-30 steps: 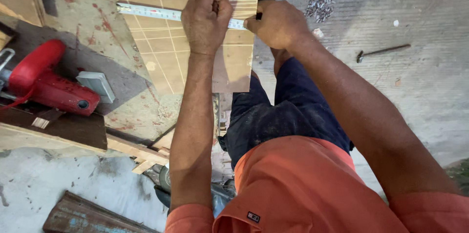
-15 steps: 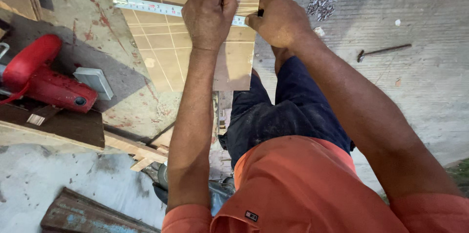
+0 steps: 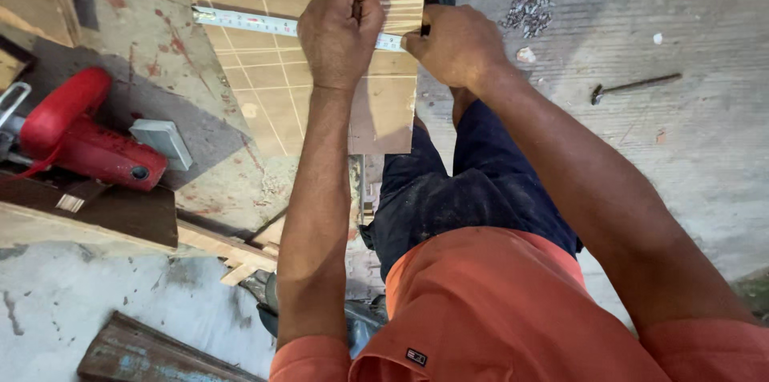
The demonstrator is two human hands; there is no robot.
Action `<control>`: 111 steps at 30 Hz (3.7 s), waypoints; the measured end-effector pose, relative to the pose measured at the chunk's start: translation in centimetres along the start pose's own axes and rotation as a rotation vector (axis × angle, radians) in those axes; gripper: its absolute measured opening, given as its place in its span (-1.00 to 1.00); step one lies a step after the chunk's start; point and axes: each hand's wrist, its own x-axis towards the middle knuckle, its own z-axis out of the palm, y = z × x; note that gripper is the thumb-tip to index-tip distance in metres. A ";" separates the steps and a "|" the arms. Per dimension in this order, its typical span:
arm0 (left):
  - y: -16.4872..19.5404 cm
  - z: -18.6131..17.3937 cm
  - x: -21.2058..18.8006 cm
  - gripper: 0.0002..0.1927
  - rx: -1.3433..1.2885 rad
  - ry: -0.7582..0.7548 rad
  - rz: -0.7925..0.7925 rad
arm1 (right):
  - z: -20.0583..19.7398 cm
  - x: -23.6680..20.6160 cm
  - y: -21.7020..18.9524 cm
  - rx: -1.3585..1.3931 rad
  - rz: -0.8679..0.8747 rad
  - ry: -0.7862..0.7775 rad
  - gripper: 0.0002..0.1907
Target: The person carries a piece of plywood across the workshop floor, sets it down, and cuts it with a handheld circular saw. They then use a tape measure and pencil to mark cutting lines on the plywood and reposition the board between cuts.
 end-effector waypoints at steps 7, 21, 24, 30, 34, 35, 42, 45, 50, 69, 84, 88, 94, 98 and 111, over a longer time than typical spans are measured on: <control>-0.6 -0.1 -0.4 -0.81 0.080 -0.053 0.087 | 0.2 0.0 0.3 -0.009 0.000 -0.016 -0.60; -3.8 -9.3 -12.5 -0.78 -0.179 0.320 -0.369 | 1.0 -0.4 0.4 -0.001 -0.084 0.089 -0.60; -5.3 -11.3 -19.0 -0.69 -0.224 0.280 -0.504 | 0.6 -1.0 -0.9 0.003 -0.164 0.138 -0.58; -8.6 -14.2 -29.1 -0.86 -0.226 0.321 -0.642 | 0.2 -0.9 -2.8 0.012 -0.082 0.176 -0.59; -9.8 -16.8 -33.5 -0.81 -0.201 0.361 -0.528 | 1.7 -1.1 -0.6 -0.013 -0.177 0.127 -0.60; -9.9 -17.6 -34.0 -0.82 -0.146 0.341 -0.606 | 2.2 -1.2 -0.2 -0.041 -0.204 0.125 -0.60; -10.9 -27.3 -33.6 -0.79 0.150 0.308 -0.812 | 6.0 -5.8 -1.1 -0.197 -0.362 0.162 -0.61; -11.8 -32.0 -34.0 -0.78 0.276 0.325 -0.830 | 7.6 -7.5 -1.2 -0.248 -0.282 0.186 -0.61; -13.8 -34.5 -35.8 -0.79 0.461 0.279 -0.647 | 9.7 -7.2 -2.9 -0.136 -0.098 0.230 -0.63; -11.4 -38.9 -38.1 -0.85 0.322 0.270 -0.585 | 17.7 -11.6 -17.3 0.114 -0.143 0.170 -0.71; -8.6 -45.1 -36.9 -0.78 0.194 0.420 -0.650 | 20.4 -16.8 -18.5 0.022 -0.184 0.154 -0.75; -10.5 -46.5 -36.7 -0.72 0.253 0.414 -0.728 | 20.6 -17.5 -17.4 -0.054 -0.304 0.168 -0.75; -15.7 -45.8 -38.8 -0.58 -0.010 0.690 -0.521 | 21.1 -16.8 -17.0 -0.163 -0.370 0.058 -0.75; -16.7 -47.8 -37.1 -0.57 0.114 0.663 -0.753 | 21.2 -14.8 -22.5 -0.133 -0.418 0.039 -0.74; 4.0 -85.8 -14.5 -0.87 0.533 1.195 0.461 | 23.0 -15.7 -35.7 0.681 0.049 -0.330 -0.76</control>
